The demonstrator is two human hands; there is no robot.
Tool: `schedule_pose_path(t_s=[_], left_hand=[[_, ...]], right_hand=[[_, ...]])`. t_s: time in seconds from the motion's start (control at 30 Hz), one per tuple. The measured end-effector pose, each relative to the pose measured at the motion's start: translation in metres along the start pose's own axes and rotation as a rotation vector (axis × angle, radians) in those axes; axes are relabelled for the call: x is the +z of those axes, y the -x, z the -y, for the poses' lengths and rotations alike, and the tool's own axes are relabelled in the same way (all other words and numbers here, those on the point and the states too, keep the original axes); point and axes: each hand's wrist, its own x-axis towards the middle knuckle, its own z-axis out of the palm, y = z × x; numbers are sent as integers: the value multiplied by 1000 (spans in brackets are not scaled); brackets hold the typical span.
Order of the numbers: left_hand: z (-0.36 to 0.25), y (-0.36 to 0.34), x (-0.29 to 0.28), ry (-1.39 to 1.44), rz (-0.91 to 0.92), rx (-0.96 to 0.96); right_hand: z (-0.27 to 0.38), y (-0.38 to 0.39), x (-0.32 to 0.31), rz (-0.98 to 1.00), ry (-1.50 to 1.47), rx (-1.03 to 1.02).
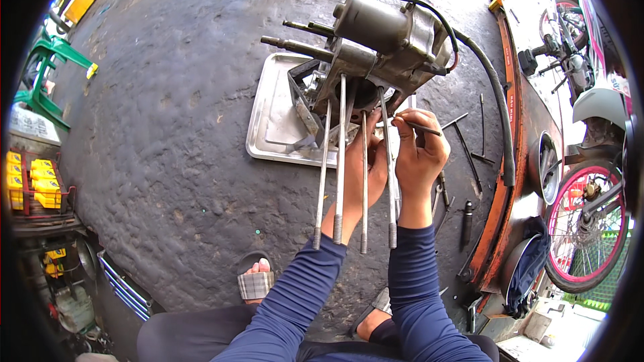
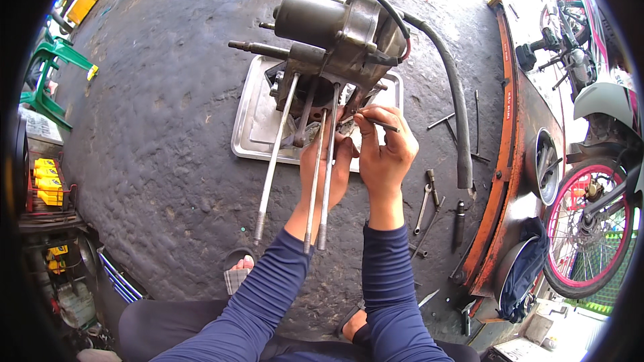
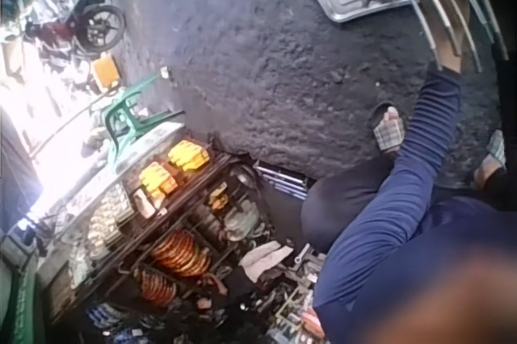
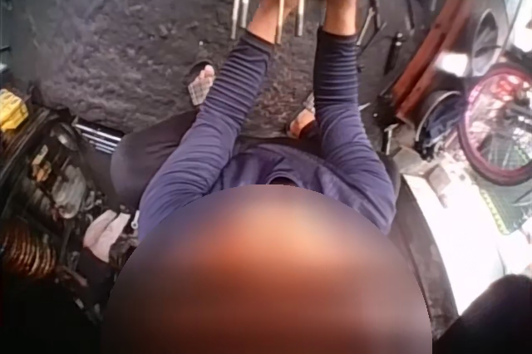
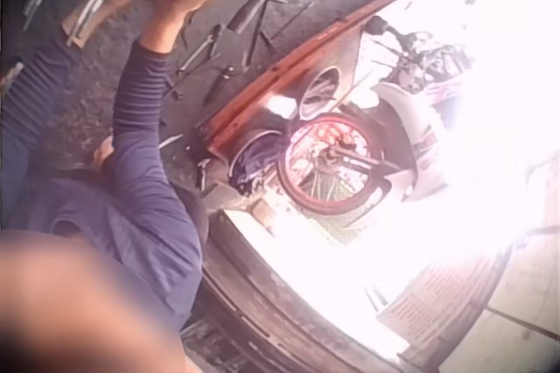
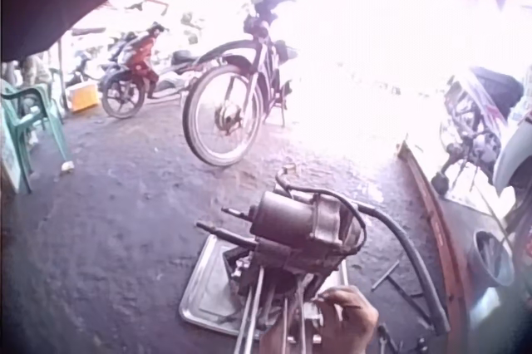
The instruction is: Cleaning and measuring components of a disassembled motorcycle engine block.
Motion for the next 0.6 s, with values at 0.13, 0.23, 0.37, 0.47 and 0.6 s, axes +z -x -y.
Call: schedule_pose_path(t_s=[0.13,0.23,0.37,0.47,0.6], left_hand=[[-1,-4,-6,-1,-30,-23],[-9,-2,-6,-10,-10,-55],[-11,0,-4,69,-58,-58],[-14,-2,0,108,-45,-86],[-8,1,-1,126,-65,-92]], right_hand=[[5,-5,7,-77,-195,87],[7,-2,3,-84,-197,100],[8,8,8,-53,-71,77],[8,-4,10,-159,-228,75],[9,14,7,-141,-216,200]])
